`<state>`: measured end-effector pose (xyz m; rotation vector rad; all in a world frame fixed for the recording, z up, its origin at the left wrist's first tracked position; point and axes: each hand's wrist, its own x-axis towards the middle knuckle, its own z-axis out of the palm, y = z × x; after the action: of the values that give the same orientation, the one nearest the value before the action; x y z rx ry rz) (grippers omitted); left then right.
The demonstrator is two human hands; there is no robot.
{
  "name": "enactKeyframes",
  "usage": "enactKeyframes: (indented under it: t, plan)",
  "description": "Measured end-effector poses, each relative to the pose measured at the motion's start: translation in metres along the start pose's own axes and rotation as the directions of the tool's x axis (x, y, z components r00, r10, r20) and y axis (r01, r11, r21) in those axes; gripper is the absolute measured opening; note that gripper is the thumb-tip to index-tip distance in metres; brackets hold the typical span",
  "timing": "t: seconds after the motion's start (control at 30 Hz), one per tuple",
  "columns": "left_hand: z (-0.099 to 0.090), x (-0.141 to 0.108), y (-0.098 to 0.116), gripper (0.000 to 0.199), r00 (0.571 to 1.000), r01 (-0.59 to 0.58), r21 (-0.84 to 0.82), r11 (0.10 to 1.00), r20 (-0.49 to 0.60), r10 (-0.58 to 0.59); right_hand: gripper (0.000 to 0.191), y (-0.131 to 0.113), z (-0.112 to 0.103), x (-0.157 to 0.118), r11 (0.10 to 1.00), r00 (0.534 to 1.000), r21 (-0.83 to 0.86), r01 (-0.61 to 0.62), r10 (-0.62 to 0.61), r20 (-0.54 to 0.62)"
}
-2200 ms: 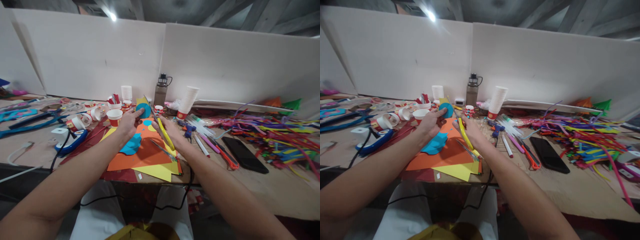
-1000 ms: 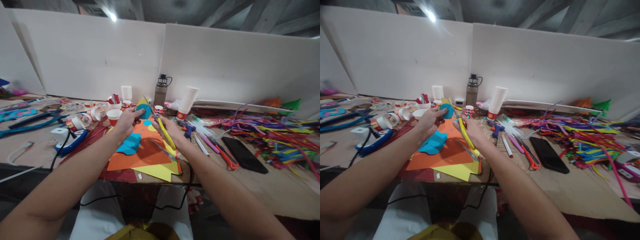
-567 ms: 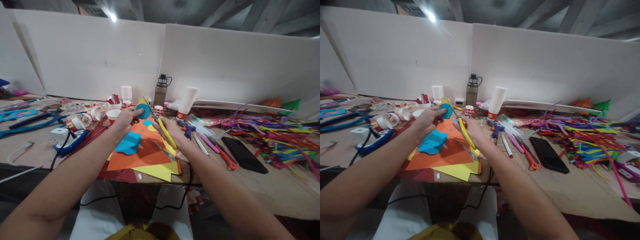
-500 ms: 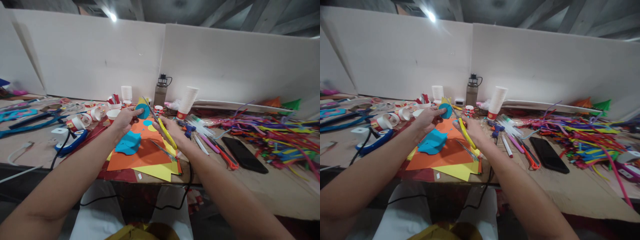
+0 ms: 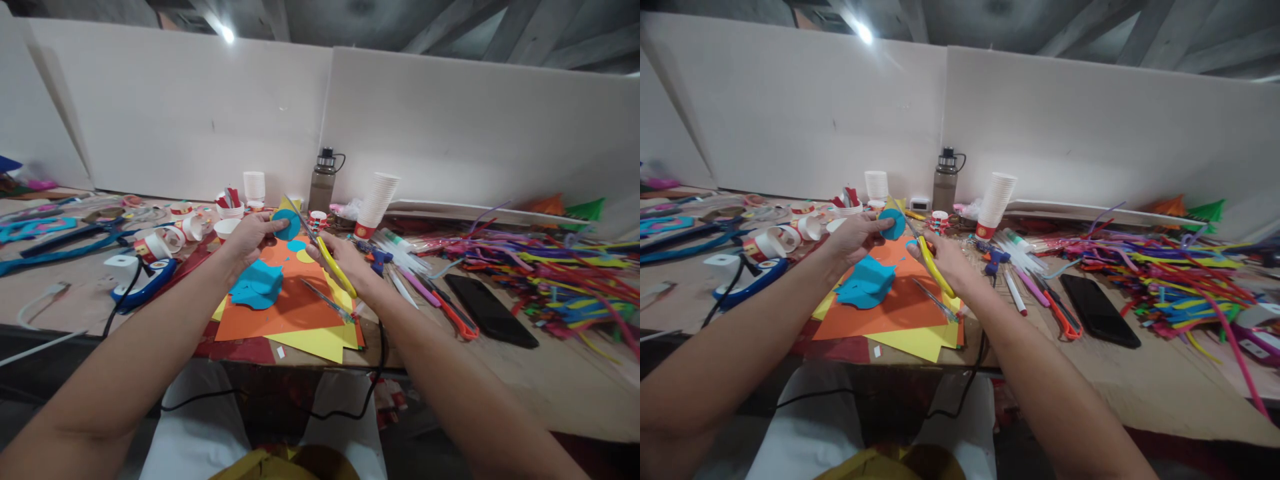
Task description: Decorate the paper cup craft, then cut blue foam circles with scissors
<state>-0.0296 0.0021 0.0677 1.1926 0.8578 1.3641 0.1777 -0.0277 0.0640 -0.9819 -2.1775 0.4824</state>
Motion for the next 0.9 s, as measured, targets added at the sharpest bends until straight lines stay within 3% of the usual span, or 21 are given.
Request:
enactKeyframes:
  t: [0.9]
  plan:
    - [-0.021, 0.004, 0.01, 0.021, 0.994, -0.03, 0.226, 0.974, 0.108, 0.005, 0.038, -0.007, -0.006, 0.0, 0.997, 0.993, 0.033, -0.076, 0.073, 0.092]
